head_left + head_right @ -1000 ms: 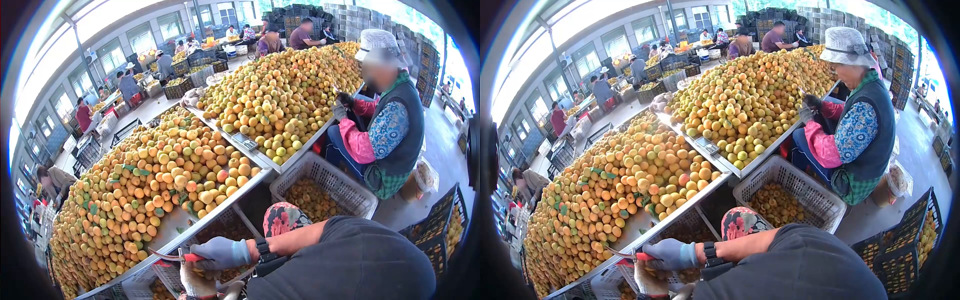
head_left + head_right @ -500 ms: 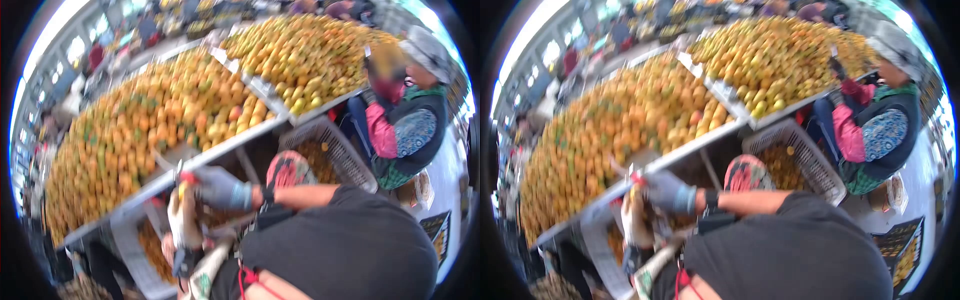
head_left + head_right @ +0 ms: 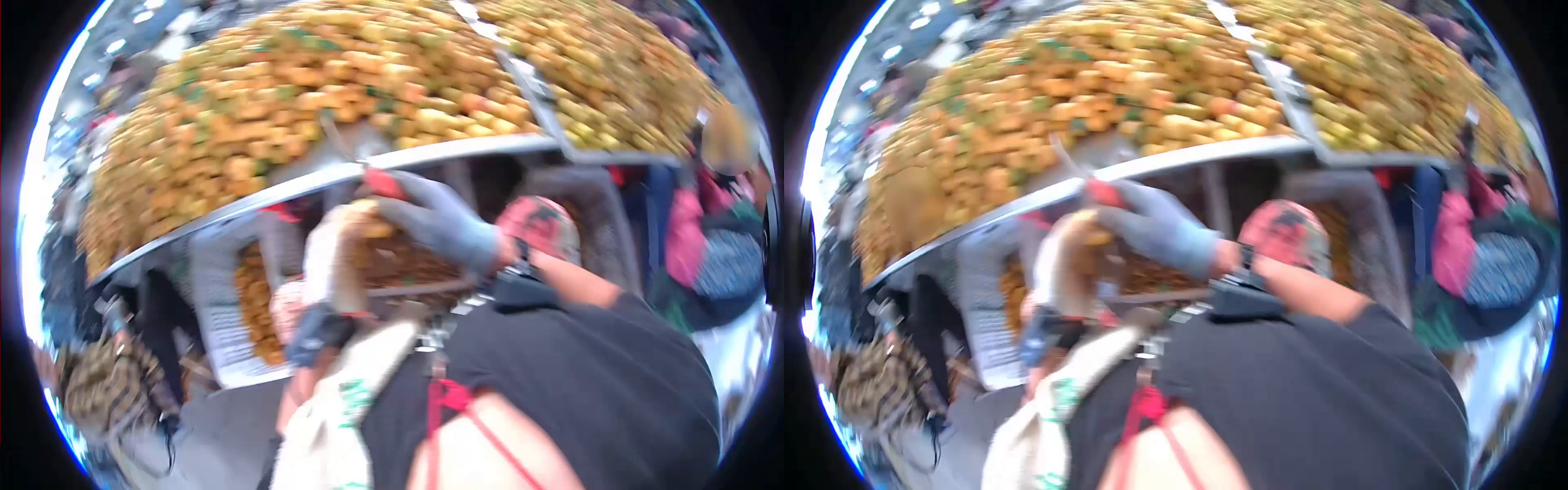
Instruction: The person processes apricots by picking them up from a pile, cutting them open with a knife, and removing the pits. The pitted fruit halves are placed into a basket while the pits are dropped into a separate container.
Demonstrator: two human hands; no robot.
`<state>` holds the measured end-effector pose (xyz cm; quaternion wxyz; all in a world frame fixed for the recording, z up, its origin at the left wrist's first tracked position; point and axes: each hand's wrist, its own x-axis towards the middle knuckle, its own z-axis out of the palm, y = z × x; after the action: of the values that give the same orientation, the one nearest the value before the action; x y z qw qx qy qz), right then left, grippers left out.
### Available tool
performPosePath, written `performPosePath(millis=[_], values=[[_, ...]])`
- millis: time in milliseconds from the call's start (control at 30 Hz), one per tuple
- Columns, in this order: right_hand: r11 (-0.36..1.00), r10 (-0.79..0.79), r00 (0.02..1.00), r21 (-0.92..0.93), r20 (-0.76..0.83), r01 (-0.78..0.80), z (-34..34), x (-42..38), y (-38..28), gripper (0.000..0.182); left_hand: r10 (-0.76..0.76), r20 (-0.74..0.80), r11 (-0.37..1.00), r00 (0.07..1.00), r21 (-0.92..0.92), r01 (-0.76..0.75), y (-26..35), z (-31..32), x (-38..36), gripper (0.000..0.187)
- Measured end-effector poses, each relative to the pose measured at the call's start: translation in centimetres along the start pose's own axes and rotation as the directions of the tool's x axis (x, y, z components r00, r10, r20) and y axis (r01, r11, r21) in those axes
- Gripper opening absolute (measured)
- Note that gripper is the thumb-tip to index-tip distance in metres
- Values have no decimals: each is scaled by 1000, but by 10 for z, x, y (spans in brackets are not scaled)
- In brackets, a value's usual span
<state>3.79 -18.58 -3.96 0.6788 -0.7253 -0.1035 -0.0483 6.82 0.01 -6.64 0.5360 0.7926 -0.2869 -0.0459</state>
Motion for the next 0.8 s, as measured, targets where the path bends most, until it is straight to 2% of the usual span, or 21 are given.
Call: performPosePath(millis=[33,67,133,167,200,233,267,300,367,433,467,533,567,633,667,733,767,800], values=[[983,19,997,-183,72,-6,-9,-2,-16,30,42,27,976,999,215,-47,0,-5,-1,25],[948,-16,987,-312,163,67,-14,3,-23,30,50,62,902,997,426,-72,2,-2,0,19],[918,-70,958,-358,280,172,-13,11,-20,27,313,88,854,946,410,-321,-6,-4,2,23],[925,-66,954,-340,291,168,-11,12,-23,27,-23,-139,955,990,-297,-19,-5,10,-1,23],[929,-43,957,-342,285,143,-9,10,-27,27,-528,35,708,849,-533,463,54,-1,2,25],[932,-69,949,-321,309,172,-5,10,-25,27,-504,15,681,864,-608,408,52,5,2,24],[944,-45,963,-304,265,128,-1,9,-26,27,-500,-26,679,866,-633,373,51,7,3,25],[953,-13,976,-291,217,77,1,6,-27,26,-520,-32,667,854,-640,382,49,7,1,25],[952,-43,982,-291,182,96,10,2,-23,25,-537,-55,662,842,-646,380,47,6,-5,25],[952,-68,988,-286,139,106,17,3,-26,24,-595,10,506,804,-772,384,50,4,-8,23],[962,-75,987,-250,141,109,18,5,-29,23,-592,6,510,806,-771,381,48,3,-6,23],[970,-83,986,-214,145,114,22,6,-35,22,-604,220,216,766,-879,424,39,1,-4,23],[982,-74,981,-160,177,103,23,6,-37,21,-580,162,328,798,-851,411,39,-1,-8,25],[990,-63,977,-110,205,87,24,6,-39,20,-553,118,346,825,-868,356,42,3,-10,26],[982,-68,976,-161,205,102,24,6,-39,19,-530,73,363,845,-881,304,44,4,-12,28],[957,-78,983,-265,167,121,25,8,-36,18,-603,33,395,797,-856,334,39,10,-11,29],[937,-70,991,-333,116,105,27,8,-26,18,-641,-22,543,768,-719,433,52,2,-12,30],[942,-108,994,-318,32,112,29,9,-18,19,-407,-244,776,880,-601,192,36,15,-17,31]])
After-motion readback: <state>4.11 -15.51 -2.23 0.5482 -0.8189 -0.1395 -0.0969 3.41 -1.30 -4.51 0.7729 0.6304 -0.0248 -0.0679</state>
